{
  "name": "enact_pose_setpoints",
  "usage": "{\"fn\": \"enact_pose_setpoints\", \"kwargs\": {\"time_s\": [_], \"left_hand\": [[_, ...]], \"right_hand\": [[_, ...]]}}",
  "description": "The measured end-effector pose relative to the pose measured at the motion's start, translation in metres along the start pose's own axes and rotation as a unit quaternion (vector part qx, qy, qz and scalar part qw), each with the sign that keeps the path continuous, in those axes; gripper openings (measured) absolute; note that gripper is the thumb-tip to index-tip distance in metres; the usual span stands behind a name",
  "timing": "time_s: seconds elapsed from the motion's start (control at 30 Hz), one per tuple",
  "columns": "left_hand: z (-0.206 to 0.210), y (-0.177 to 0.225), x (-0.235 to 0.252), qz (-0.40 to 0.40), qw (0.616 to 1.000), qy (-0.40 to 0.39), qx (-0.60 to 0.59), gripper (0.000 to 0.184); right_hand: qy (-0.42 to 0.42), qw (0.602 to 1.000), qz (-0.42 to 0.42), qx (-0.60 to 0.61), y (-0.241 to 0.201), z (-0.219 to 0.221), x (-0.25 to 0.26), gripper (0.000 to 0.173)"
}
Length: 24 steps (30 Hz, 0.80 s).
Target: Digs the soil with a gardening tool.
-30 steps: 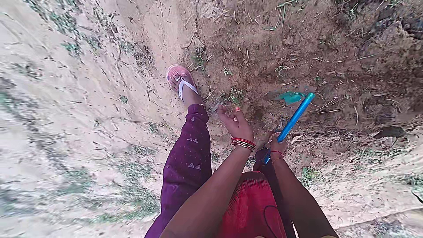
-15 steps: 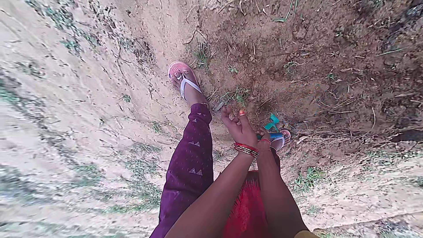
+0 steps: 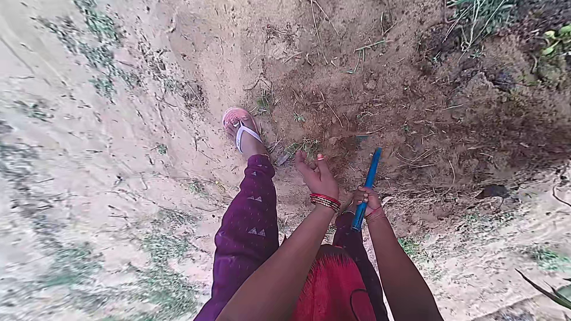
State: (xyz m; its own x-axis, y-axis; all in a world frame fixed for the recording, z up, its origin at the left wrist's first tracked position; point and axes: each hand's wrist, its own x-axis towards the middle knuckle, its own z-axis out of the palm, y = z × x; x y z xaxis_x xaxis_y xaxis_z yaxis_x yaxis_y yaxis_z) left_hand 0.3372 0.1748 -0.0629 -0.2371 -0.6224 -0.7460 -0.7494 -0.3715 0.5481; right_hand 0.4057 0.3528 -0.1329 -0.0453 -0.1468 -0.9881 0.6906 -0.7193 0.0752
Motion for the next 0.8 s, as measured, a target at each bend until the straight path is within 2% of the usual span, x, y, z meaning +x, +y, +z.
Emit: {"fn": "enact_pose_setpoints", "kwargs": {"time_s": [0.1, 0.23, 0.47, 0.53, 0.6, 0.67, 0.73, 0.8], "left_hand": [[-0.001, 0.017, -0.007, 0.029, 0.999, -0.008, -0.009, 0.057], [-0.01, 0.028, -0.004, 0.095, 0.995, -0.037, 0.012, 0.06], [-0.088, 0.016, 0.013, 0.267, 0.954, -0.019, 0.134, 0.062], [-0.112, 0.009, 0.013, 0.286, 0.945, -0.012, 0.159, 0.062], [-0.135, 0.006, 0.011, 0.27, 0.949, -0.005, 0.163, 0.063], [-0.16, 0.009, 0.009, 0.241, 0.954, -0.001, 0.181, 0.064], [-0.187, 0.014, 0.004, 0.222, 0.956, -0.008, 0.194, 0.062], [-0.216, 0.017, 0.002, 0.199, 0.958, -0.005, 0.204, 0.062]], "right_hand": [[0.003, 0.999, -0.004, -0.041, -0.01, 0.027, -0.015, 0.046], [0.053, 0.985, -0.049, -0.154, -0.037, 0.067, -0.046, 0.036], [0.158, 0.931, -0.096, -0.314, -0.114, 0.12, -0.144, 0.027], [0.185, 0.908, -0.133, -0.353, -0.141, 0.125, -0.181, 0.026], [0.193, 0.886, -0.171, -0.385, -0.181, 0.108, -0.215, 0.021], [0.228, 0.848, -0.238, -0.415, -0.221, 0.084, -0.244, 0.016], [0.27, 0.797, -0.306, -0.445, -0.235, 0.08, -0.274, 0.015], [0.311, 0.72, -0.386, -0.486, -0.24, 0.07, -0.279, 0.011]]}}
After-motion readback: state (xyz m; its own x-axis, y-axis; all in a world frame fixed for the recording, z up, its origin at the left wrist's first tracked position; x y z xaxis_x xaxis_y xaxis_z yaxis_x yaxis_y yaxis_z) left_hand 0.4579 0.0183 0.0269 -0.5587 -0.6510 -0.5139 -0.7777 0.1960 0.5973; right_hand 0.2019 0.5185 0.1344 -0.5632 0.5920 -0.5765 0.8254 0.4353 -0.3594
